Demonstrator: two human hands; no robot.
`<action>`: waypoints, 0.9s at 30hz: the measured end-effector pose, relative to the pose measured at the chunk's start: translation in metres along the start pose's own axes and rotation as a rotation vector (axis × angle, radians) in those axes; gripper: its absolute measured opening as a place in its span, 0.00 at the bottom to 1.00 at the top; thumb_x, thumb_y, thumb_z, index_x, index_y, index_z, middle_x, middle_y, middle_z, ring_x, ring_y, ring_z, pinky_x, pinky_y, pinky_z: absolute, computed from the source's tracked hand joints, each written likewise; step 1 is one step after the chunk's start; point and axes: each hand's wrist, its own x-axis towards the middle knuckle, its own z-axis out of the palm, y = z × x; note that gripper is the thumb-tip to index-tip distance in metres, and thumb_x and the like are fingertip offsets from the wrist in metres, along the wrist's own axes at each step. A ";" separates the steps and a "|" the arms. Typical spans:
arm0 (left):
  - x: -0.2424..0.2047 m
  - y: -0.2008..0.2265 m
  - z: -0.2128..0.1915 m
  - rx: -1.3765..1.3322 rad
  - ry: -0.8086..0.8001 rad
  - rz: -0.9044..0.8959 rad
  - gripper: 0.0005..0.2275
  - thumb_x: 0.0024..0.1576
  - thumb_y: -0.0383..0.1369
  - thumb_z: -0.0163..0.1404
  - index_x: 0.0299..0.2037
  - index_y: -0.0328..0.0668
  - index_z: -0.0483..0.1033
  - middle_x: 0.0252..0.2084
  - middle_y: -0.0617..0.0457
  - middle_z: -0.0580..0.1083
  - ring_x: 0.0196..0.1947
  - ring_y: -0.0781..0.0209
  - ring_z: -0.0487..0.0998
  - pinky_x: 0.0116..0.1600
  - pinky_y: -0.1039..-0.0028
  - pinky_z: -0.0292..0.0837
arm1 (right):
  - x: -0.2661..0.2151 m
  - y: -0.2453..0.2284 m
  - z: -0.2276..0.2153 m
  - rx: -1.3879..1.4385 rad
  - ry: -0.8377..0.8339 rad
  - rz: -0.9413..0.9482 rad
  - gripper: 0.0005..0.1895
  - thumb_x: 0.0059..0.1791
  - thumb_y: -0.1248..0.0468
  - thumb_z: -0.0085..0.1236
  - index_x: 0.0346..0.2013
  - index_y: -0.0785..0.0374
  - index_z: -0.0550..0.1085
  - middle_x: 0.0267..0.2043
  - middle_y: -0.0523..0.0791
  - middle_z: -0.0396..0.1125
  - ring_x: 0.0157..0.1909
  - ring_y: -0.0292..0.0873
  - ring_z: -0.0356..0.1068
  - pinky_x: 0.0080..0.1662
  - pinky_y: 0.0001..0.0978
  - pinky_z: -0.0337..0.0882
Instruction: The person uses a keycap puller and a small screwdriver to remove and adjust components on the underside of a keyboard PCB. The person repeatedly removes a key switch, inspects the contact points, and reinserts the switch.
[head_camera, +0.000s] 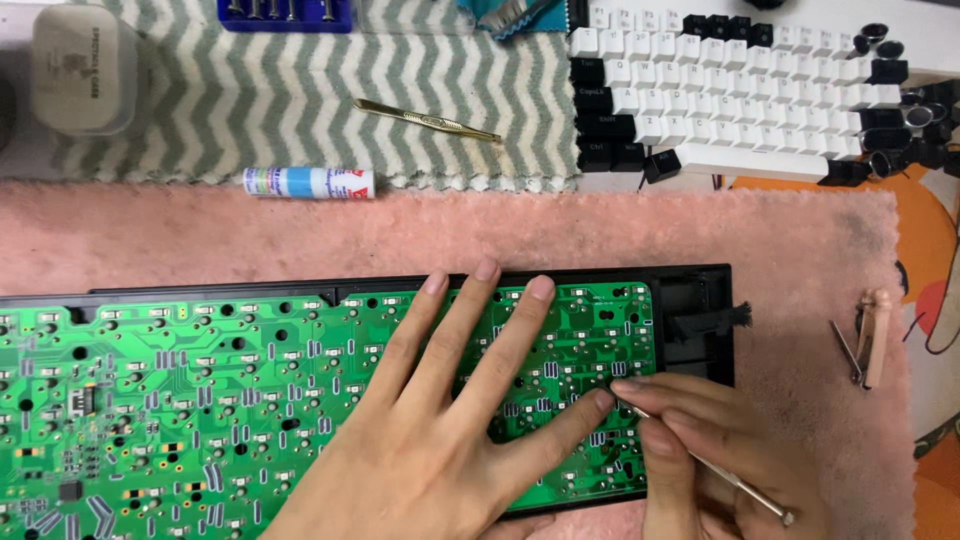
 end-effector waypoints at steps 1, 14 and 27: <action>0.000 0.001 -0.001 -0.003 0.007 -0.021 0.27 0.76 0.60 0.36 0.80 0.64 0.65 0.84 0.26 0.57 0.83 0.14 0.61 0.84 0.27 0.59 | -0.001 -0.001 -0.001 -0.013 -0.017 0.049 0.07 0.62 0.68 0.57 0.52 0.52 0.77 0.51 0.49 0.85 0.56 0.43 0.92 0.46 0.19 0.90; 0.002 -0.001 0.000 0.006 0.031 -0.002 0.19 0.80 0.49 0.38 0.77 0.63 0.71 0.82 0.25 0.60 0.81 0.13 0.65 0.83 0.29 0.60 | -0.002 0.005 0.003 0.017 0.006 -0.042 0.07 0.63 0.70 0.56 0.53 0.55 0.77 0.50 0.50 0.84 0.55 0.46 0.92 0.57 0.25 0.92; 0.001 -0.001 -0.001 0.033 -0.012 0.000 0.26 0.77 0.58 0.37 0.81 0.64 0.68 0.84 0.27 0.58 0.83 0.14 0.62 0.84 0.29 0.58 | 0.000 0.009 0.005 -0.041 -0.011 -0.162 0.08 0.62 0.73 0.58 0.50 0.54 0.76 0.49 0.49 0.84 0.54 0.46 0.91 0.58 0.27 0.89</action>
